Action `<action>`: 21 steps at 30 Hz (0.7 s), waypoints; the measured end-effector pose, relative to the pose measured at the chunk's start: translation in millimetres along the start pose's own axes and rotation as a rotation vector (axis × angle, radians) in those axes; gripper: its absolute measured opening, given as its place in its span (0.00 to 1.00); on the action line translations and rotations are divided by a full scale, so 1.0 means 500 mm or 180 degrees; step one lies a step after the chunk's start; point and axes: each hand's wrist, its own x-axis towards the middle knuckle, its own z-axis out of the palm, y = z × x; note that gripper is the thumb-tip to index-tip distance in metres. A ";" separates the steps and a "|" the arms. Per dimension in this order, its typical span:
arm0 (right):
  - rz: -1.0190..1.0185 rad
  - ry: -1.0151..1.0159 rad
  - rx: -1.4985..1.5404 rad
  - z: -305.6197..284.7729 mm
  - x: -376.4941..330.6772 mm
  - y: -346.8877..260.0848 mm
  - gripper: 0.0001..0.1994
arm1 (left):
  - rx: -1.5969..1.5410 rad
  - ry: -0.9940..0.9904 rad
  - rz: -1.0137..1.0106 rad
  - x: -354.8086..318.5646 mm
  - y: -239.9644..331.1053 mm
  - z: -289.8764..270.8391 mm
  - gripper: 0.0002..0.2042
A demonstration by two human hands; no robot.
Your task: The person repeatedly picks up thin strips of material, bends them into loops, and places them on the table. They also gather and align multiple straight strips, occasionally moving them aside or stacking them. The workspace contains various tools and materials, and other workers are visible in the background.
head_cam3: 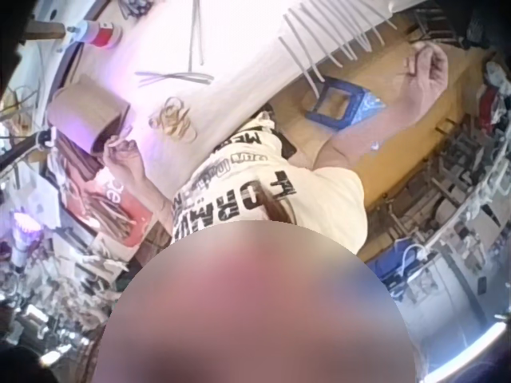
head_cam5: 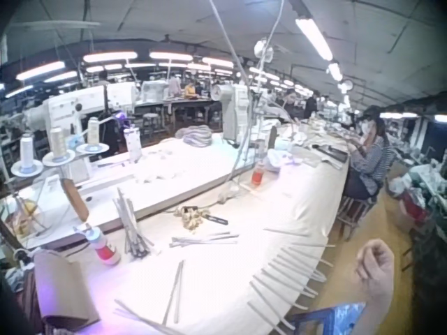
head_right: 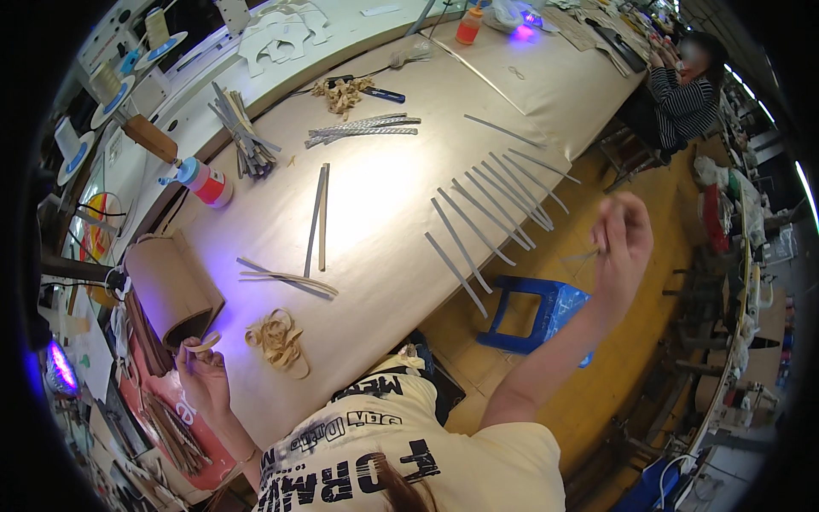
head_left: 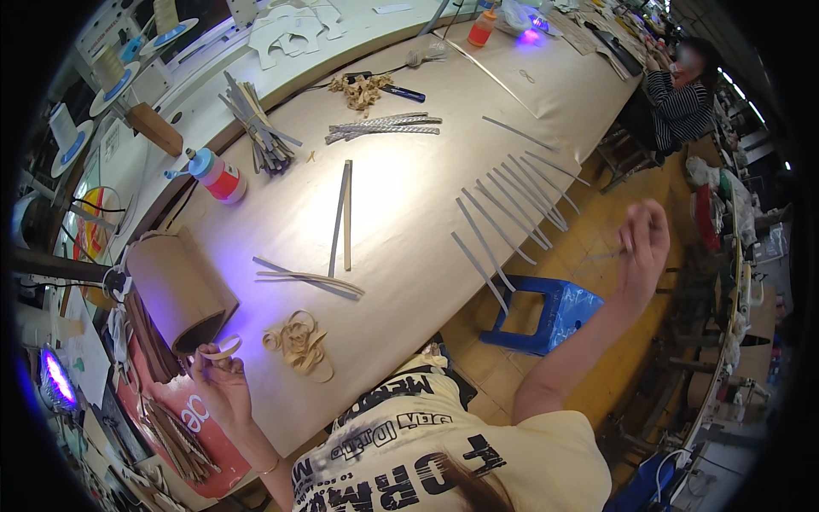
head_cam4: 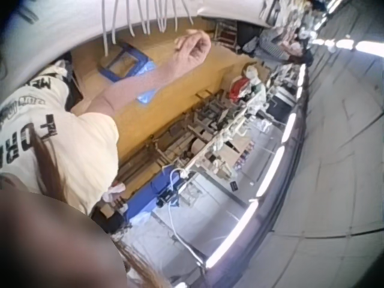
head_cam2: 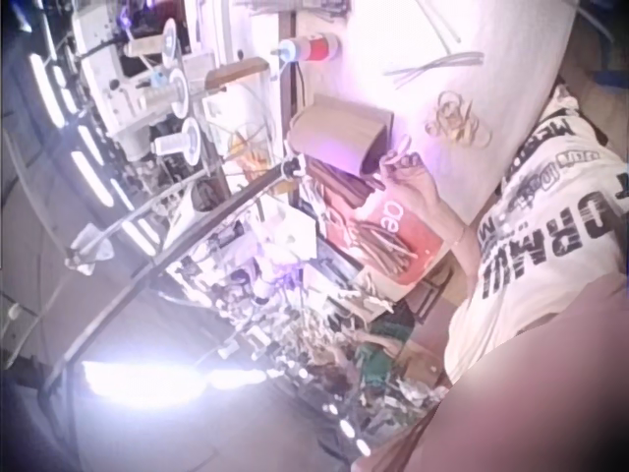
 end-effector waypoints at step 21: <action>0.3016 -0.1200 -0.2975 -0.263 0.455 0.499 0.12 | 0.0779 0.0825 -0.0203 0.002 -0.059 0.062 0.06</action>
